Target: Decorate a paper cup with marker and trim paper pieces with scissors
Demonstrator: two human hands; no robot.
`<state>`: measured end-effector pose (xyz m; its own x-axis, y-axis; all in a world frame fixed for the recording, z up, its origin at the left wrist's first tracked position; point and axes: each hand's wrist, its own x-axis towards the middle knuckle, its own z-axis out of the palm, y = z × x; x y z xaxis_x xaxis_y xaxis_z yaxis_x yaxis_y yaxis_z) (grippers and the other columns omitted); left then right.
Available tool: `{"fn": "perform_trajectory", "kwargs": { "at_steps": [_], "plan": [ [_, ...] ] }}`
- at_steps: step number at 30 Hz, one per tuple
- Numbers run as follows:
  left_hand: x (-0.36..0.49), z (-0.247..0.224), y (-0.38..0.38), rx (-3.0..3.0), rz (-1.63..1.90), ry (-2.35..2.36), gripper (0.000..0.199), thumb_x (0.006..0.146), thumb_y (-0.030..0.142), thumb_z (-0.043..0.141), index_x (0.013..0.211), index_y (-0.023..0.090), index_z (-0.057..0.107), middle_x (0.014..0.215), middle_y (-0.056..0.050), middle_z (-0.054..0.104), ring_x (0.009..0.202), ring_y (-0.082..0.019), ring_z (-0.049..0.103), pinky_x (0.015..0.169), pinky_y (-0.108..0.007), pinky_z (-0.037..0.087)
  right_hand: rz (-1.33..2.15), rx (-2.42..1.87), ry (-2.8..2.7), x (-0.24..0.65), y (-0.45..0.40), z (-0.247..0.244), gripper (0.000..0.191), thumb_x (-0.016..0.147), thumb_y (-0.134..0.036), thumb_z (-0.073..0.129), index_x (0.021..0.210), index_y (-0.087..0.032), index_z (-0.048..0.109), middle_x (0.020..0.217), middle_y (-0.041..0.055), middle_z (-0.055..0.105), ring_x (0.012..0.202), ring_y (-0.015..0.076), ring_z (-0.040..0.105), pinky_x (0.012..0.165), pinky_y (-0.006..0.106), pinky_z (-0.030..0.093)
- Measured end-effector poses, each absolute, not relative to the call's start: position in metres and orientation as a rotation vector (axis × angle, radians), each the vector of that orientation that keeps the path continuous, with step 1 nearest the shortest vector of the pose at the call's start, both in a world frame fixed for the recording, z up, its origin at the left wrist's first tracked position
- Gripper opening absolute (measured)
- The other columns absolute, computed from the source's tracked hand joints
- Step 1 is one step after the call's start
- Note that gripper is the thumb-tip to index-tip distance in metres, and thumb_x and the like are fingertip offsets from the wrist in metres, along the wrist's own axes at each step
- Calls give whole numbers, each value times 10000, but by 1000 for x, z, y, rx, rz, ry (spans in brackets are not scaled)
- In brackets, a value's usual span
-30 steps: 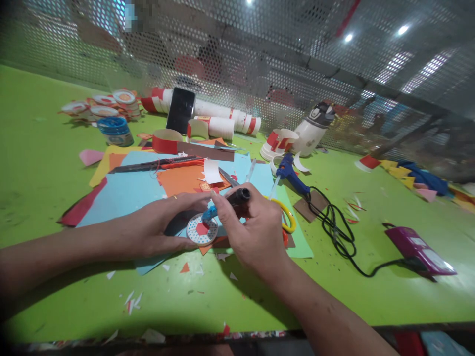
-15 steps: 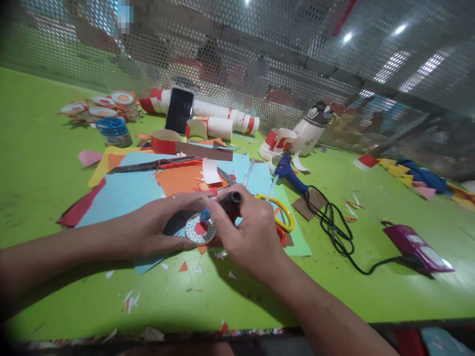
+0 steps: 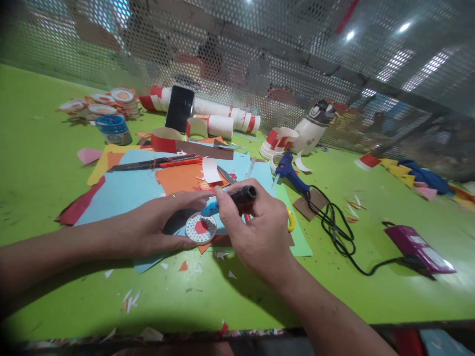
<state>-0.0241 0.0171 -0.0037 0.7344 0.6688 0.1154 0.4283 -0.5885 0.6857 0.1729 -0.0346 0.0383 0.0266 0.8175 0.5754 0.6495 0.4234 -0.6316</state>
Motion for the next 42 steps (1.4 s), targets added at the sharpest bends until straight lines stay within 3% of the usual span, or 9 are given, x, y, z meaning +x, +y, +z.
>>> {"fn": "perform_trajectory", "kwargs": {
  "at_steps": [10,31,42],
  "plan": [
    [-24,-2,17,2283,460,839,789,800,408,682,1472,240,305,1437,-106,492,1262,-287,507,1024,-433,428,252,-1244,-1772,171,-34,37,123,873,-234,619,771,-167,602,521,-87,537,423,40,476,422,154,386],
    [-23,-1,17,2261,501,776,681,796,335,688,1410,260,401,1403,-96,530,1229,-271,532,1011,-409,432,311,-1235,-1765,169,-31,26,162,847,-296,674,760,-191,588,577,-67,558,481,73,493,490,204,434],
    [-24,-1,17,2288,461,834,739,802,360,676,1455,261,342,1382,-100,544,1224,-281,539,1002,-415,438,337,-1051,-1317,181,-24,43,211,870,-336,664,715,-208,598,481,-70,520,387,101,497,395,257,426]
  ]
}}
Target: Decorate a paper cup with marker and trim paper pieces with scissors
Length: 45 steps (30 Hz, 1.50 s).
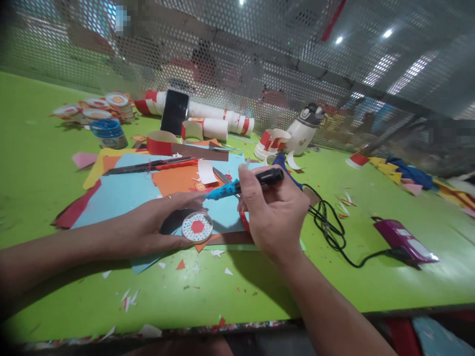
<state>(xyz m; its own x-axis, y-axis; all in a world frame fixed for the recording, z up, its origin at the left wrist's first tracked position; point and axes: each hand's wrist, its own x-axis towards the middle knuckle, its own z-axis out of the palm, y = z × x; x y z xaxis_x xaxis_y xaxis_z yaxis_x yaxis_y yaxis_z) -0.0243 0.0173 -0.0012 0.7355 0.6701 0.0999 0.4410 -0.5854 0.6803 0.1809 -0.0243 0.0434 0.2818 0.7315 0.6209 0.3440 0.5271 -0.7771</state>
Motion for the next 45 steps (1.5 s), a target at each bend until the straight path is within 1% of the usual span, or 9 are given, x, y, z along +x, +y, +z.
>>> {"fn": "perform_trajectory", "kwargs": {
  "at_steps": [4,10,15,21,26,32,38,42,45],
  "plan": [
    [-23,1,17,2273,457,828,747,803,365,676,1458,259,333,1401,-106,529,1261,-282,507,1032,-427,414,354,-1116,-1340,184,-20,42,257,877,-366,655,686,-208,585,482,-63,531,390,99,507,408,256,440],
    [-23,1,17,2258,461,842,787,798,384,675,1475,251,295,1403,-114,527,1226,-285,538,981,-402,451,368,-1160,-1372,185,-19,41,260,879,-377,647,692,-210,580,458,-76,519,377,94,496,417,248,447],
    [-24,-1,17,2282,485,853,780,787,393,685,1463,255,321,1395,-107,534,1224,-284,537,999,-409,436,366,-1207,-1399,185,-18,40,305,889,-394,627,661,-203,556,434,-78,509,358,82,475,394,230,414],
    [-21,3,16,2286,500,855,722,769,373,698,1409,207,405,1289,-110,602,1111,-275,594,936,-391,465,386,-1239,-1404,185,-18,38,350,894,-391,619,614,-197,534,411,-78,499,338,67,456,372,216,380],
    [-20,5,15,2248,514,844,809,767,331,703,1464,215,308,1217,-97,629,1031,-247,619,883,-371,487,420,-1229,-1411,187,-14,36,356,900,-379,609,604,-199,522,401,-83,493,335,68,462,371,212,383],
    [-21,5,14,2219,478,870,886,714,335,757,1461,207,298,1246,-119,609,1076,-278,603,901,-399,487,400,-1205,-1400,188,-13,36,346,895,-392,616,617,-198,548,407,-82,492,337,69,465,374,216,393],
    [-23,8,13,2161,477,822,853,741,295,723,1467,213,284,1353,-132,553,1175,-278,566,970,-407,462,465,-1119,-1334,191,-11,37,325,879,-380,646,624,-203,549,423,-79,488,344,81,462,366,233,395],
    [-25,9,13,2103,454,775,861,774,294,681,1494,210,217,1352,-136,560,1158,-264,589,959,-404,483,492,-1112,-1310,193,-9,38,332,870,-411,655,641,-189,563,412,-85,484,336,75,457,368,223,397],
    [-27,8,12,2093,477,754,861,773,283,679,1495,211,214,1355,-132,559,1162,-261,588,969,-401,486,516,-1143,-1261,194,-9,38,351,860,-437,661,643,-182,557,396,-85,483,341,72,464,374,210,386]
  ]
}}
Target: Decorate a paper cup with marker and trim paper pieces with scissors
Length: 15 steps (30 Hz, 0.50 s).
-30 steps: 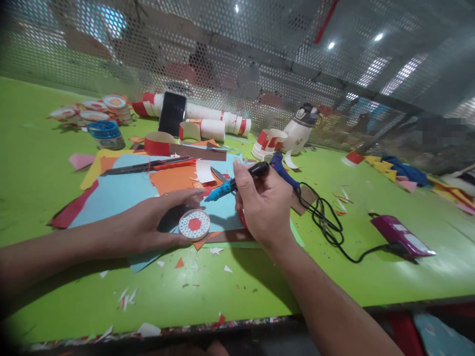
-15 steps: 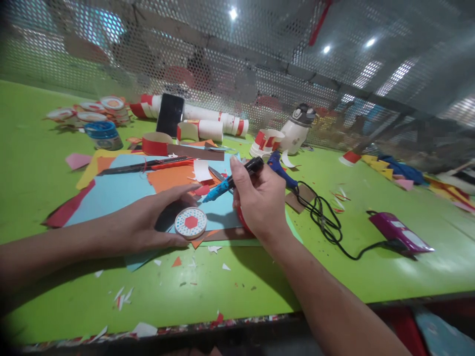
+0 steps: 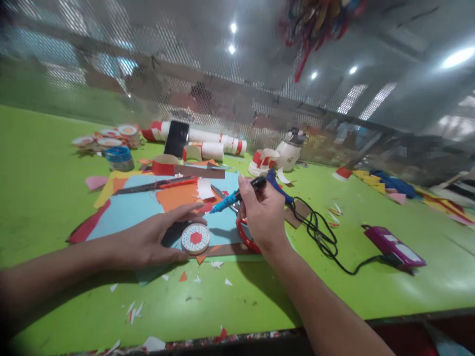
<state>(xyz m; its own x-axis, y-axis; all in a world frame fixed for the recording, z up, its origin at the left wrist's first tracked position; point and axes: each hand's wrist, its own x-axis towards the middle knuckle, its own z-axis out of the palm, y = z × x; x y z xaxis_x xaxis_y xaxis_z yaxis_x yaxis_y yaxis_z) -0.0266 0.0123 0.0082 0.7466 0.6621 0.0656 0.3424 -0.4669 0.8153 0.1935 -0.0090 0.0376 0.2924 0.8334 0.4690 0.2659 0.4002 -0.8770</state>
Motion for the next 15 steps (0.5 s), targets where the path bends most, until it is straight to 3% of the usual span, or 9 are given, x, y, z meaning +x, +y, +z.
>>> {"fn": "perform_trajectory", "kwargs": {
  "at_steps": [3,9,15],
  "plan": [
    [-28,5,12,2123,537,728,827,749,304,705,1458,182,295,1348,-145,557,1202,-280,552,1013,-427,456,591,-1128,-1218,193,-9,36,369,835,-442,684,624,-181,530,403,-87,469,346,74,461,371,209,390],
    [-27,0,13,2094,549,764,914,688,290,744,1475,182,290,1323,-141,568,1186,-293,550,1032,-440,434,599,-1090,-1175,191,3,36,378,827,-481,664,639,-183,527,380,-96,442,330,80,439,359,214,408],
    [-25,1,13,2143,585,731,900,674,301,731,1464,175,320,1283,-148,596,1120,-308,588,969,-444,472,625,-1136,-1268,182,33,61,390,852,-409,670,592,-175,496,427,-89,465,353,70,466,386,209,430]
  ]
}}
